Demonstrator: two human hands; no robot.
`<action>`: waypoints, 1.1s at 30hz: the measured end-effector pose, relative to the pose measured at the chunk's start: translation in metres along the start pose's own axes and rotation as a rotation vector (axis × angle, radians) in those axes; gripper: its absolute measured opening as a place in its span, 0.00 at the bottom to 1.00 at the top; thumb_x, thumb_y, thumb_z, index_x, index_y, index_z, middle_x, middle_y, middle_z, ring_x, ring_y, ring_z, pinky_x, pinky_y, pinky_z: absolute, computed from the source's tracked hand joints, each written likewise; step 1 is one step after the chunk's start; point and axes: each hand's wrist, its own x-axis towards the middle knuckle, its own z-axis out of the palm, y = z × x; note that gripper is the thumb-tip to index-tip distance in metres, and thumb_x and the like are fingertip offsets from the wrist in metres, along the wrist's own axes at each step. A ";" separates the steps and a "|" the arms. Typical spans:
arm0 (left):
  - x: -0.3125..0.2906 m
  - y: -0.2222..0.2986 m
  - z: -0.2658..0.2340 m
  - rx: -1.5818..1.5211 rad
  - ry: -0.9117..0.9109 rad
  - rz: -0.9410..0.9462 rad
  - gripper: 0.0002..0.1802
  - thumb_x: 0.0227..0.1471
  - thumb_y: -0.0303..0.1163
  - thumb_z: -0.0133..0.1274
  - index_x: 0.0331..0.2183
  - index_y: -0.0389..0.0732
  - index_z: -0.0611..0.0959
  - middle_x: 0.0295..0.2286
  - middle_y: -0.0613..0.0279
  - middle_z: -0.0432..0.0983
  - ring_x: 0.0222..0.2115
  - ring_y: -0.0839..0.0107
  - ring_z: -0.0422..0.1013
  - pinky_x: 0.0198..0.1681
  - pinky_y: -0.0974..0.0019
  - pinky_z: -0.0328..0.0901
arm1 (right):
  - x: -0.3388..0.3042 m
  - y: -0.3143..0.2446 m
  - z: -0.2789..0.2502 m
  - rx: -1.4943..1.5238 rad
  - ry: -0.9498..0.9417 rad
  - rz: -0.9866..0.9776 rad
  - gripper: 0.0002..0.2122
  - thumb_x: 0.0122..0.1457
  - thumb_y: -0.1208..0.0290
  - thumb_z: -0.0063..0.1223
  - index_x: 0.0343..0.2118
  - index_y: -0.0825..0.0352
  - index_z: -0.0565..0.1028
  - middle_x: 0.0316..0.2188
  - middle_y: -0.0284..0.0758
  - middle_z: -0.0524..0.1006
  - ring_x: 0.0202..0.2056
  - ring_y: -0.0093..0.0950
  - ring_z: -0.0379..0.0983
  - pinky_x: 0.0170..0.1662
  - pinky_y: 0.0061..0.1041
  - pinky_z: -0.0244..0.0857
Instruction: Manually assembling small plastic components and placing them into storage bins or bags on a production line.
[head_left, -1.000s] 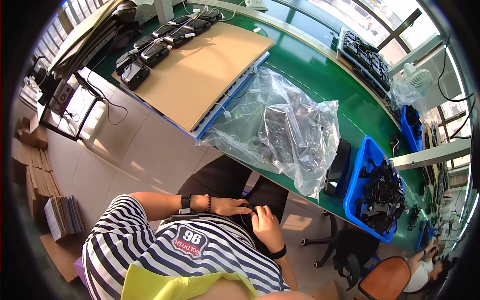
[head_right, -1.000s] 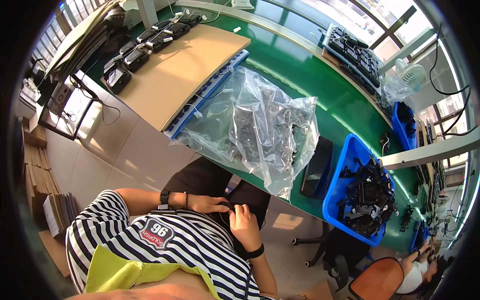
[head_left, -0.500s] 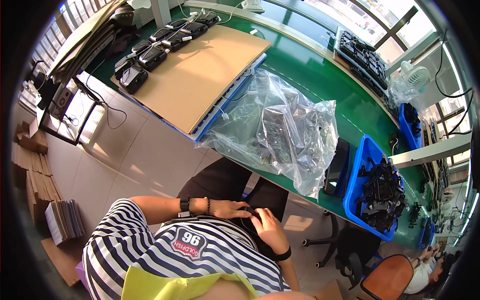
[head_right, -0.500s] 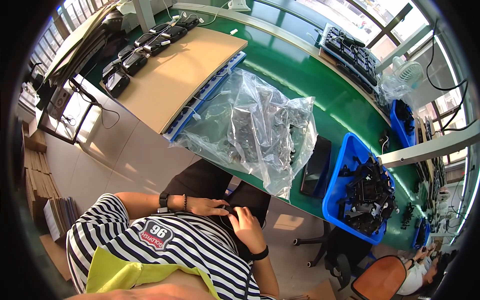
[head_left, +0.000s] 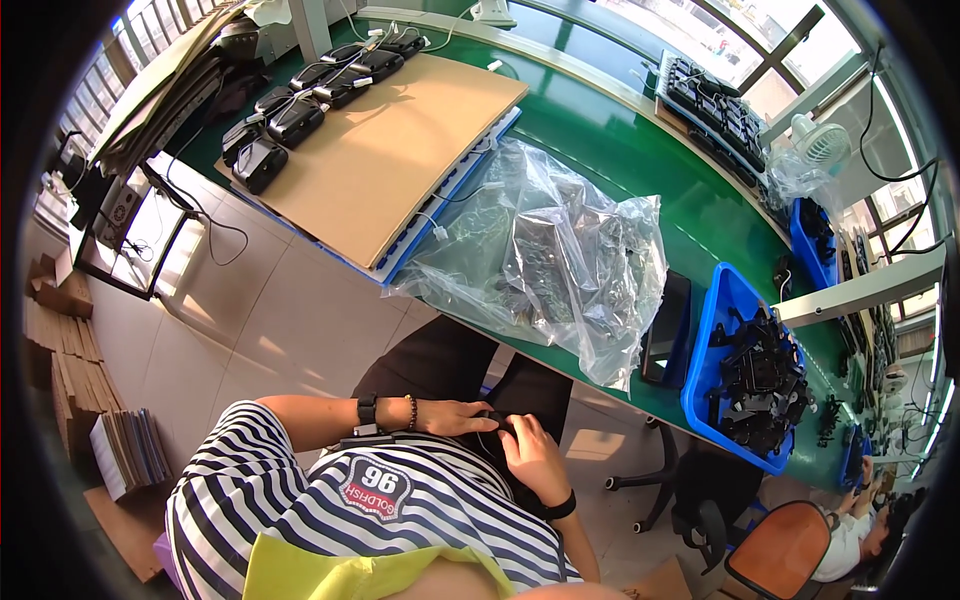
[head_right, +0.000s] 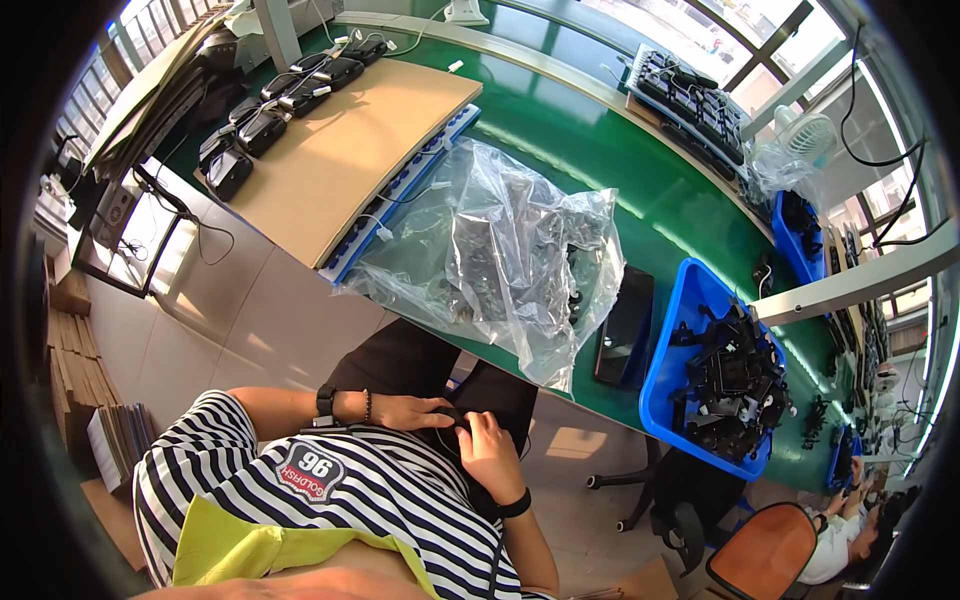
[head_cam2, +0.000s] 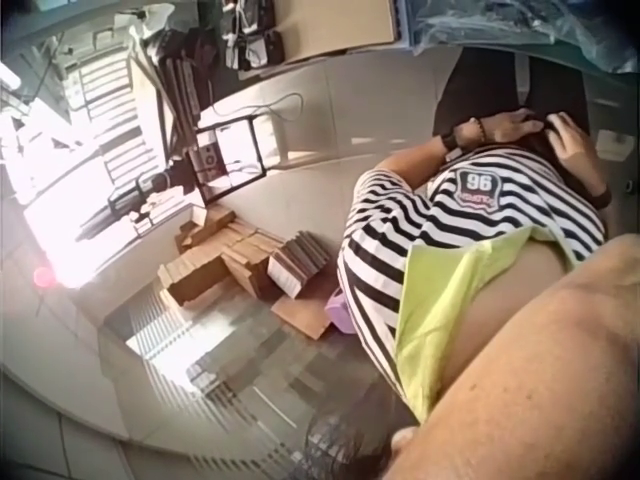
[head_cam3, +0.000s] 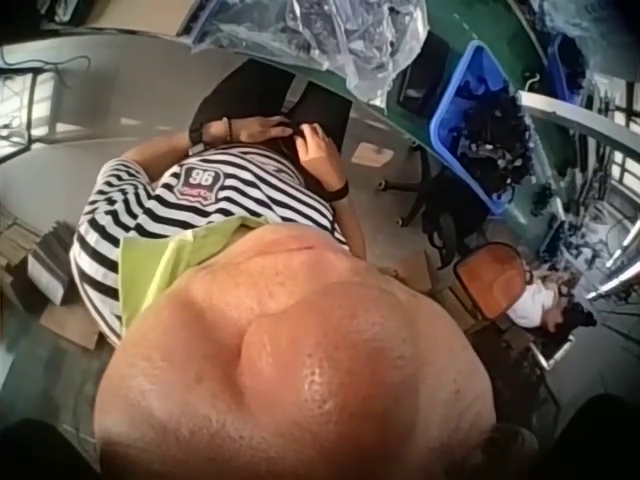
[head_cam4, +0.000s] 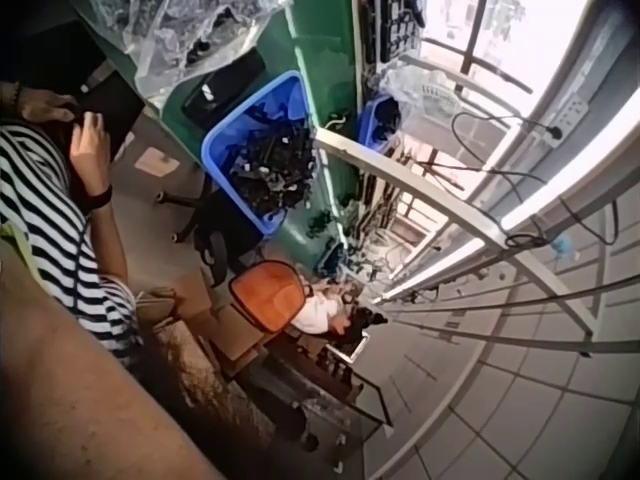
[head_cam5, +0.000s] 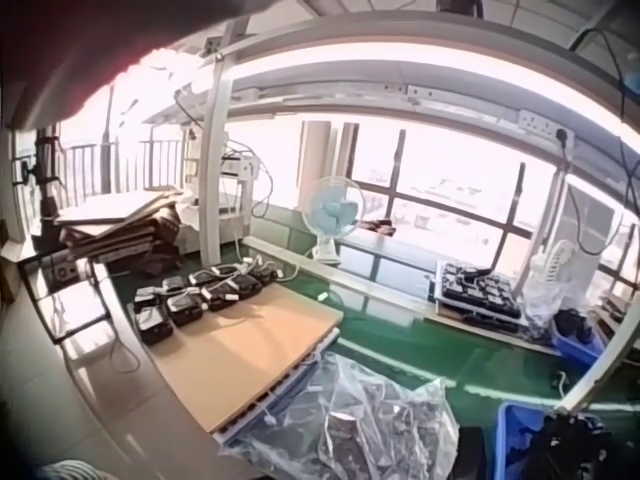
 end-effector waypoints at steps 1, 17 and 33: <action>-0.001 0.001 0.000 -0.002 0.002 -0.015 0.48 0.63 0.66 0.35 0.65 0.33 0.58 0.59 0.35 0.63 0.62 0.47 0.61 0.64 0.57 0.56 | 0.000 0.000 0.002 -0.002 0.002 0.001 0.11 0.61 0.68 0.54 0.42 0.67 0.72 0.37 0.45 0.75 0.32 0.51 0.75 0.35 0.46 0.70; 0.011 0.003 -0.007 -0.383 -0.076 0.188 0.37 0.67 0.55 0.41 0.64 0.37 0.62 0.54 0.45 0.68 0.54 0.57 0.69 0.55 0.62 0.70 | 0.000 -0.017 -0.021 0.108 0.053 -0.004 0.17 0.61 0.63 0.58 0.45 0.70 0.71 0.39 0.46 0.76 0.37 0.50 0.76 0.38 0.43 0.71; -0.139 0.046 -0.068 -0.431 -0.001 0.752 0.27 0.63 0.33 0.55 0.60 0.37 0.69 0.48 0.56 0.75 0.46 0.70 0.74 0.51 0.65 0.69 | 0.279 -0.063 -0.292 0.386 0.362 0.025 0.15 0.65 0.56 0.56 0.42 0.65 0.76 0.31 0.29 0.79 0.25 0.18 0.72 0.30 0.18 0.68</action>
